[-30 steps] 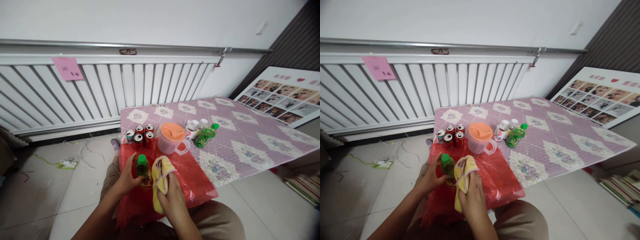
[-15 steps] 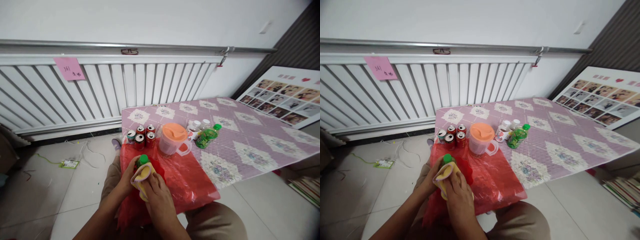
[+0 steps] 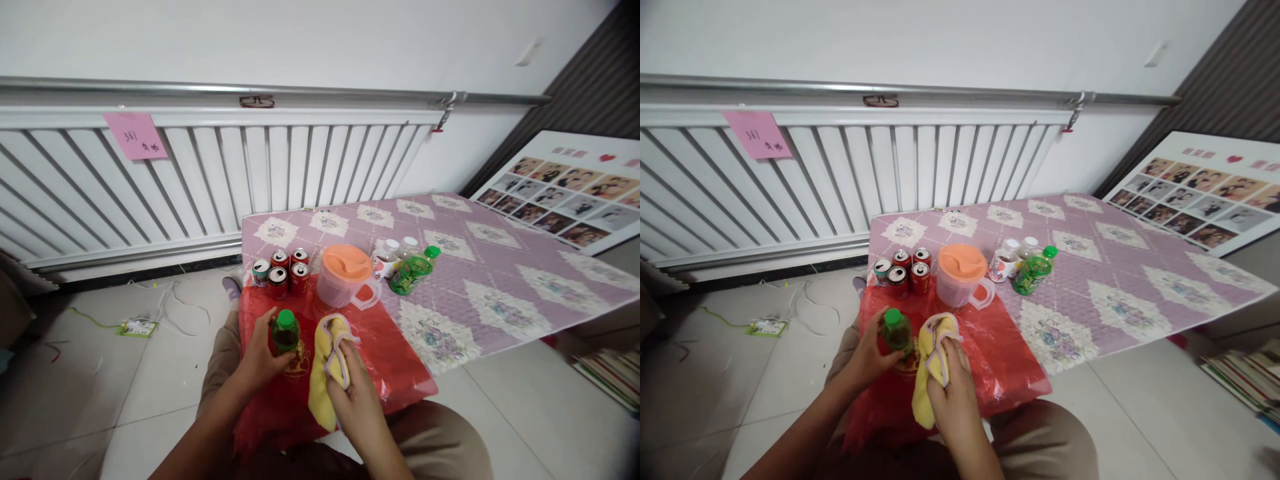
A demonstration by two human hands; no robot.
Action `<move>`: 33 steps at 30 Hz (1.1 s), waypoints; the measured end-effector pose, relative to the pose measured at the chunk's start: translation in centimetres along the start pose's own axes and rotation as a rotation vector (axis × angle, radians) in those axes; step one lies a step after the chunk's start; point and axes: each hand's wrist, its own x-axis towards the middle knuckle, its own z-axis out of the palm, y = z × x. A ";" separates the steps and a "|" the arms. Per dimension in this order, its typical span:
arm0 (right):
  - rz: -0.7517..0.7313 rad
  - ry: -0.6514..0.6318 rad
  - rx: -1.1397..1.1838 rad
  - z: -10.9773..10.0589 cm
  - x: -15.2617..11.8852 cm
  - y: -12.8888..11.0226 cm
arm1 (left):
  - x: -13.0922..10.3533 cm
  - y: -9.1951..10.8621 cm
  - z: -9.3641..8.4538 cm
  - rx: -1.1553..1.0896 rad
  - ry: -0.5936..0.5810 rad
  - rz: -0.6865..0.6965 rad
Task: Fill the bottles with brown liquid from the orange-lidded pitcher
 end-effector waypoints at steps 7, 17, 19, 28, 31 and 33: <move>-0.069 0.000 0.082 1.7 2.3 -3.9 | 0.1 1.5 -1.2 -0.116 -0.166 -0.049; -0.088 -0.106 -0.025 4.2 1.2 -2.4 | 0.0 0.0 0.1 -0.077 0.019 -0.106; -0.068 -0.122 -0.025 4.5 0.9 -1.3 | 0.2 -0.1 0.0 -0.055 0.033 -0.113; -0.074 -0.015 -0.011 2.4 1.6 -2.8 | 0.6 0.6 -2.3 -0.168 -0.179 -0.093; -0.116 -0.116 -0.002 1.9 1.7 -5.3 | 0.7 1.0 -2.3 -0.259 -0.228 -0.112; -0.149 -0.202 -0.018 2.2 1.5 -7.0 | 0.8 1.3 -2.1 -0.306 -0.223 -0.104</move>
